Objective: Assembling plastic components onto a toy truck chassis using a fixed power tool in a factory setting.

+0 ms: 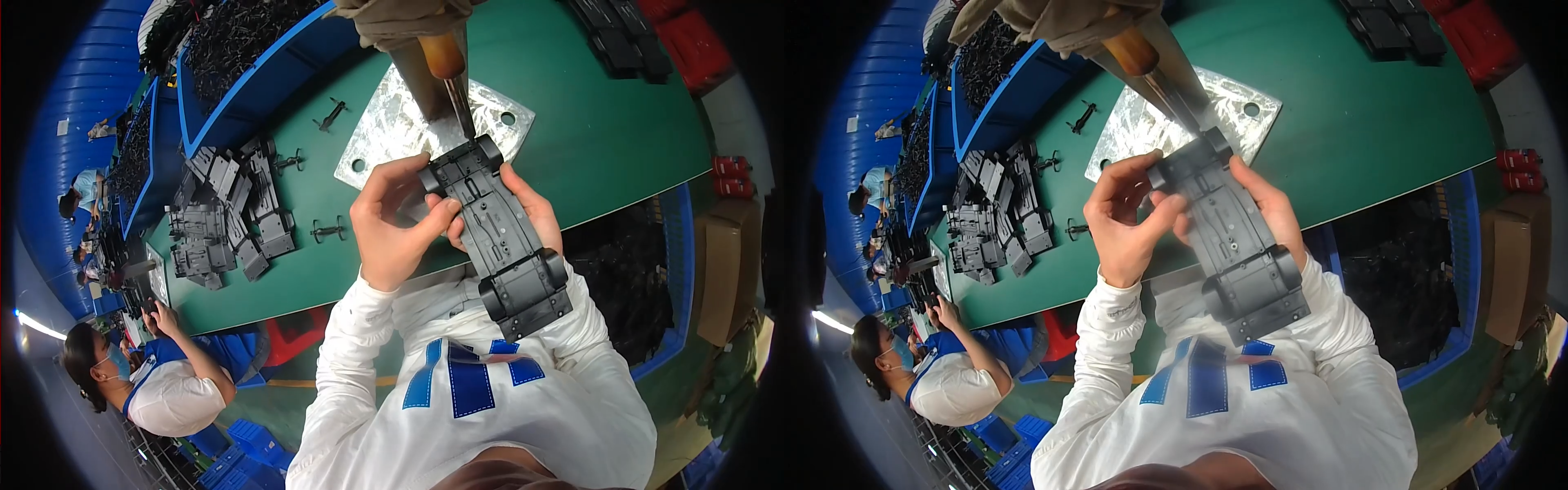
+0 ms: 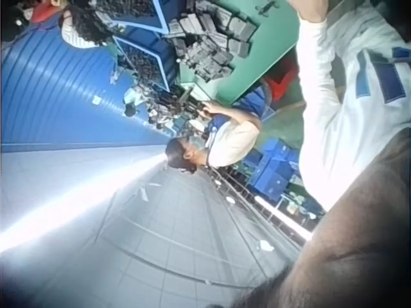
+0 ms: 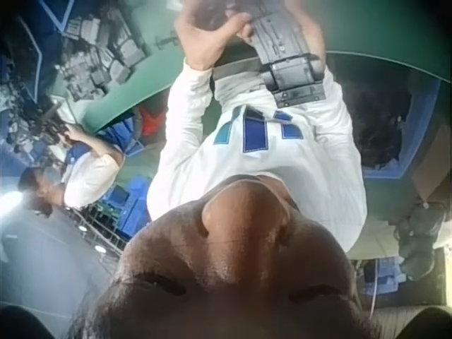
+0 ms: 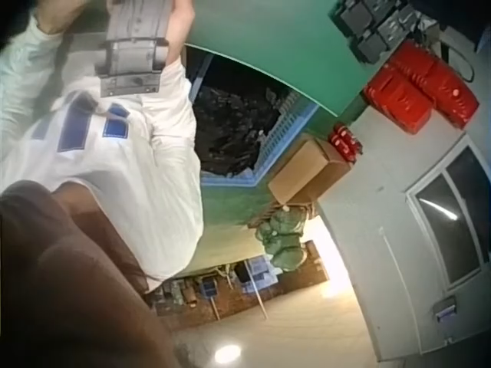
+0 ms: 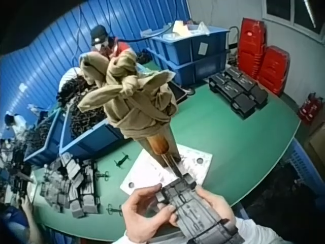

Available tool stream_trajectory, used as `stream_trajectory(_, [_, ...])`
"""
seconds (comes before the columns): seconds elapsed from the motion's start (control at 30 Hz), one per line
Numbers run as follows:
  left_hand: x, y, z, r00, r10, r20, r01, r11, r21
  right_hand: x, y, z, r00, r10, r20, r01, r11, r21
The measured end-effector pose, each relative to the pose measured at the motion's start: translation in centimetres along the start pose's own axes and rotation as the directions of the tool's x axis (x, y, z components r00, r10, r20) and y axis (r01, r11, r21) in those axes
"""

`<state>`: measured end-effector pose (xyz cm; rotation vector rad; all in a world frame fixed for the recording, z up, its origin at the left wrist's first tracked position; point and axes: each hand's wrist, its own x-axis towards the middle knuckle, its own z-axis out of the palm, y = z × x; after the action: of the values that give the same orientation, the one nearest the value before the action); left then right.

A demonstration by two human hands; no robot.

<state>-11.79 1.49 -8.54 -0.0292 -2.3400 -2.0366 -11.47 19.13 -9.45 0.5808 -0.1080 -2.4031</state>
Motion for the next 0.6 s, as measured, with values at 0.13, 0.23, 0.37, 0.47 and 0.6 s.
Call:
stream_trajectory(0.13, [0.2, 0.2, 0.0, 0.997, -0.078, 0.02, 0.079, 0.994, -0.078, -0.3, 0.1, 0.4, 0.999, 0.002, 0.04, -0.004, 0.999, 0.048])
stream_trajectory(0.23, [0.5, 0.3, 0.0, 0.996, -0.083, 0.016, 0.085, 0.991, -0.103, -0.3, 0.0, 0.4, 0.997, 0.017, 0.07, -0.022, 0.997, 0.071])
stream_trajectory(0.37, [0.6, 0.2, -0.1, 0.996, -0.089, 0.01, 0.089, 0.988, -0.127, -0.5, -0.1, 0.7, 0.996, 0.04, 0.081, -0.047, 0.995, 0.089])
stream_trajectory(0.47, [0.5, 0.2, -0.2, 0.998, -0.065, 0.009, 0.066, 0.988, -0.142, -0.8, 0.1, 1.2, 0.999, 0.026, 0.04, -0.029, 0.997, 0.078])
stream_trajectory(0.6, [0.5, 0.0, -0.3, 0.999, -0.047, 0.007, 0.047, 0.988, -0.147, -0.9, 0.2, 1.4, 0.999, 0.027, 0.044, -0.031, 0.996, 0.087])
